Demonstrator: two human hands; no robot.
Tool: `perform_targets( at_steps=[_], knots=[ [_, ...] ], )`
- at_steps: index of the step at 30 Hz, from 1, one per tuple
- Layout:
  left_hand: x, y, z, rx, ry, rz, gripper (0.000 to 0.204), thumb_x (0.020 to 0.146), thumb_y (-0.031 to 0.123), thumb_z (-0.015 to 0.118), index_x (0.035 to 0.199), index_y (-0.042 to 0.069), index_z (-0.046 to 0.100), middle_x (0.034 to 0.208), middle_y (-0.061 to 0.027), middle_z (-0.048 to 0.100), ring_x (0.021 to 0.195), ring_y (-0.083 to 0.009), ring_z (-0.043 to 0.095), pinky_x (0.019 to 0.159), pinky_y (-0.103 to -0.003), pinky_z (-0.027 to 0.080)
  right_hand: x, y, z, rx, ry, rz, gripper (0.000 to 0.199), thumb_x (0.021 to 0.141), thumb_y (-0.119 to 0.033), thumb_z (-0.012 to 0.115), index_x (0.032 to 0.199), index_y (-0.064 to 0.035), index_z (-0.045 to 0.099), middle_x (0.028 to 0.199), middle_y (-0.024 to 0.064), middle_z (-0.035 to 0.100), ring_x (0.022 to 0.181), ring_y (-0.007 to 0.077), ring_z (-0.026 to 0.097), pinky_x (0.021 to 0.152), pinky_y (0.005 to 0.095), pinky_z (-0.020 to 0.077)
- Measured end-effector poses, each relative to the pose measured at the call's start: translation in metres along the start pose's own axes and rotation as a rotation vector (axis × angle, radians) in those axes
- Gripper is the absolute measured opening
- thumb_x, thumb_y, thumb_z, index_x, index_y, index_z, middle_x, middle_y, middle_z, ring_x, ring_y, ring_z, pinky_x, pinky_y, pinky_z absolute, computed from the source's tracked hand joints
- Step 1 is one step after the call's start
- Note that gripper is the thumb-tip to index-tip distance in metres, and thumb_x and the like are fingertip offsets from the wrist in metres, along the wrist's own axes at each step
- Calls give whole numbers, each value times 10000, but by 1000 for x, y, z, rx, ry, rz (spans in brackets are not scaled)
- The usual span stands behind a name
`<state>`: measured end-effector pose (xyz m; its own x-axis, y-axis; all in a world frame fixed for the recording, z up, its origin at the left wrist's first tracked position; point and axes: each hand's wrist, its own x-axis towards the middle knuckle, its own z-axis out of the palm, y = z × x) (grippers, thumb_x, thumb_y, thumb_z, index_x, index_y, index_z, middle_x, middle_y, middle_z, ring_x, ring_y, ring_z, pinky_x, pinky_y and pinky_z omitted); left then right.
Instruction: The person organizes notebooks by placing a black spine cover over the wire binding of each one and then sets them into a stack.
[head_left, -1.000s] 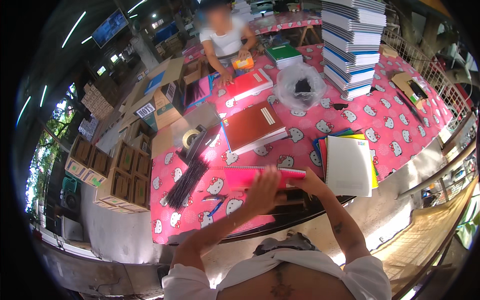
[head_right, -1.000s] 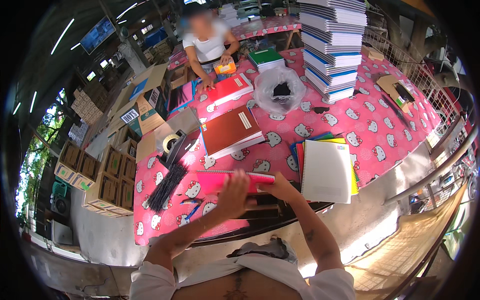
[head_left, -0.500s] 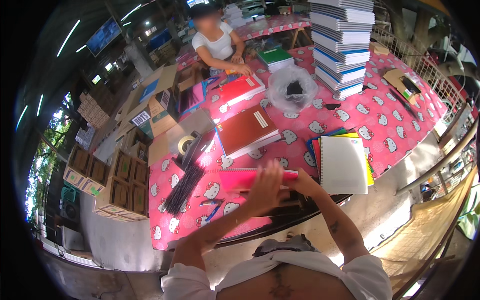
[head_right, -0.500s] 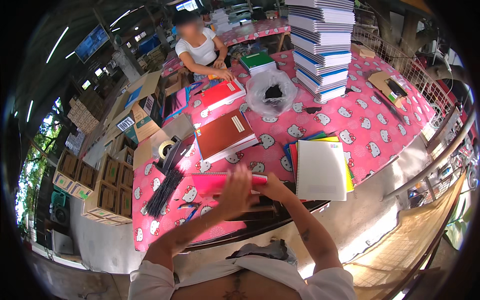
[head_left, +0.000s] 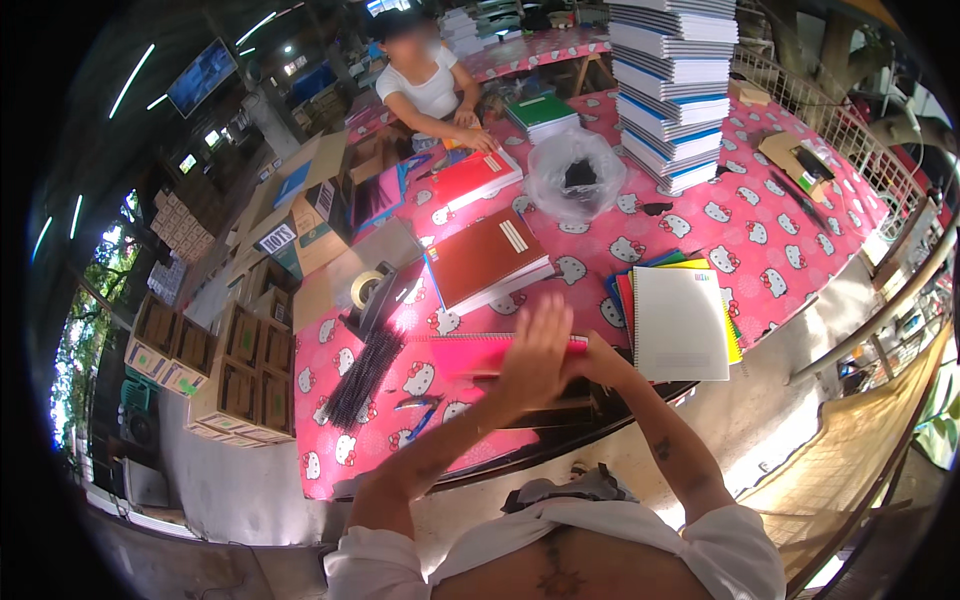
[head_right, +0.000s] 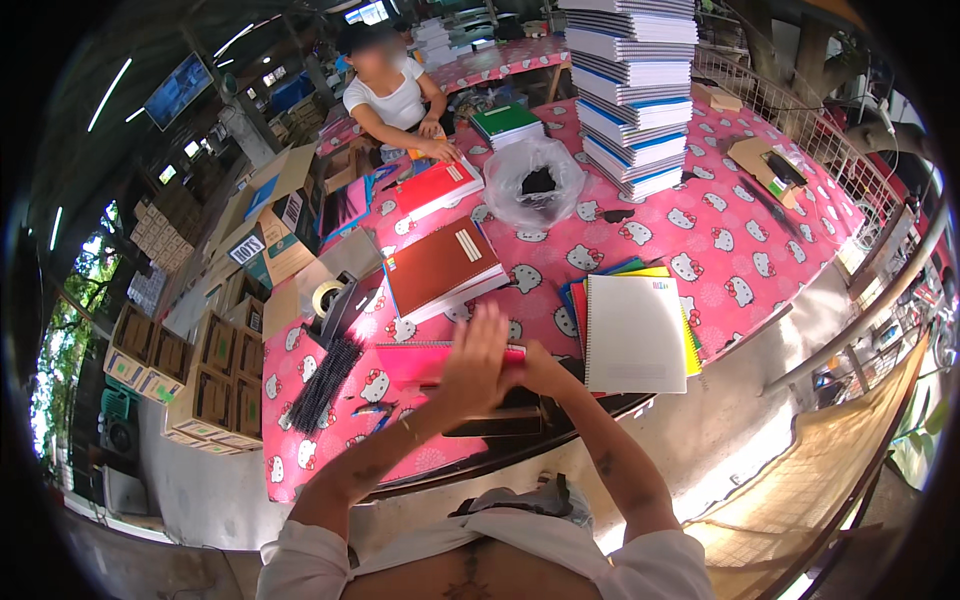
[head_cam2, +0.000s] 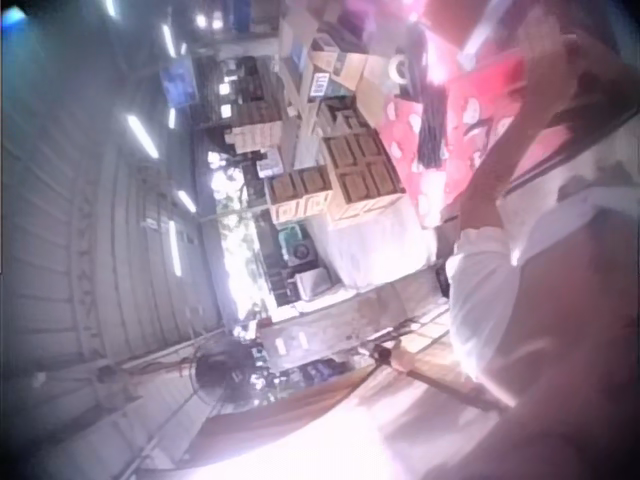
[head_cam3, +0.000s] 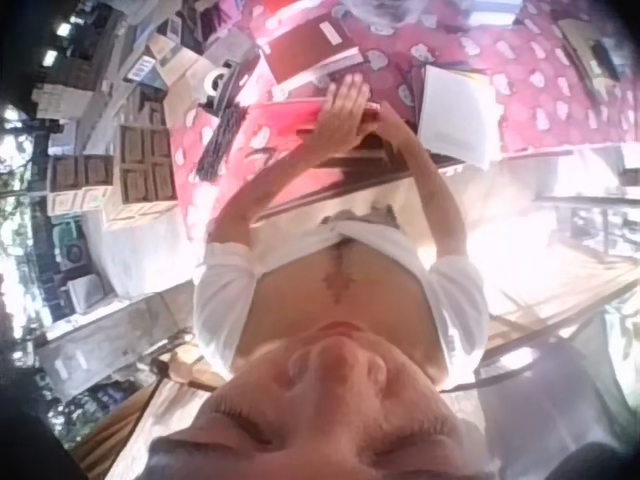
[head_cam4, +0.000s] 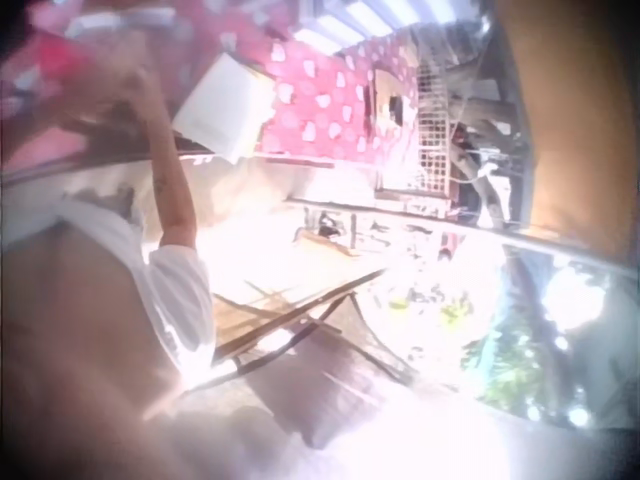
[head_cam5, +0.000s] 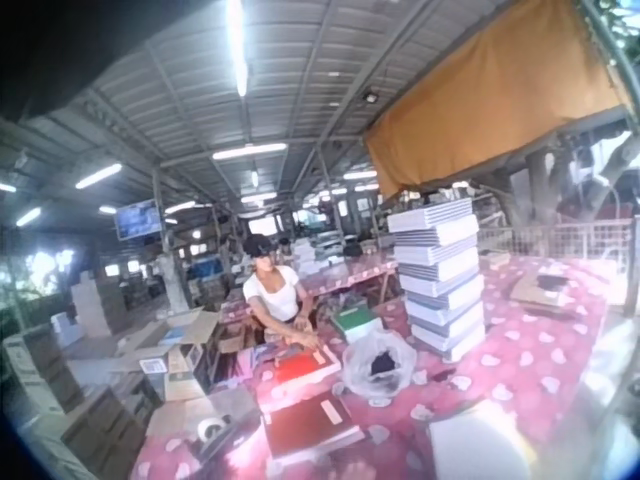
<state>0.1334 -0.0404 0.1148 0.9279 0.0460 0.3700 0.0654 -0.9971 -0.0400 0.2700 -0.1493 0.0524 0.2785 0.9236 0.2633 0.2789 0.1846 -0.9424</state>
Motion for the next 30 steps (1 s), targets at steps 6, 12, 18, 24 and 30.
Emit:
perform_targets(
  at_steps=[6,12,18,24,30],
  knots=[
    [-26,29,9,-71,33,19,835,951,514,515,1486,-98,323,1557,-307,310,1468,-434,286,1181,-569,214,-1,11,6,129,82,-111,301,838,-128,691,1102,14,667,1013,134,728,952,183,664,831,349,535],
    [-66,41,-2,-278,389,-254,724,1033,447,429,1494,-96,302,1548,-326,305,1458,-459,291,1176,-578,211,-15,-2,11,-47,85,115,357,848,-226,780,1110,1,690,939,170,734,876,221,711,793,351,540],
    [-181,-32,32,-542,409,-907,617,904,241,687,1415,9,429,1510,-301,351,1393,-492,351,1136,-559,306,-102,-27,68,-273,596,236,460,861,-281,789,1202,-43,593,1074,201,689,1011,364,689,862,408,542],
    [-265,-113,50,-146,-183,-888,642,898,299,688,1446,95,421,1551,-249,316,1432,-482,294,1135,-626,285,-102,-20,104,-629,59,-308,497,810,-286,784,1268,-197,612,1468,113,421,1377,367,402,1106,538,363],
    [-266,-121,42,7,-192,-726,589,955,402,589,1472,156,450,1480,-214,422,1406,-447,348,1119,-606,314,-14,3,134,-1152,205,-463,537,827,-209,698,1344,-325,611,1255,64,504,1218,296,465,1075,584,290]
  ],
)
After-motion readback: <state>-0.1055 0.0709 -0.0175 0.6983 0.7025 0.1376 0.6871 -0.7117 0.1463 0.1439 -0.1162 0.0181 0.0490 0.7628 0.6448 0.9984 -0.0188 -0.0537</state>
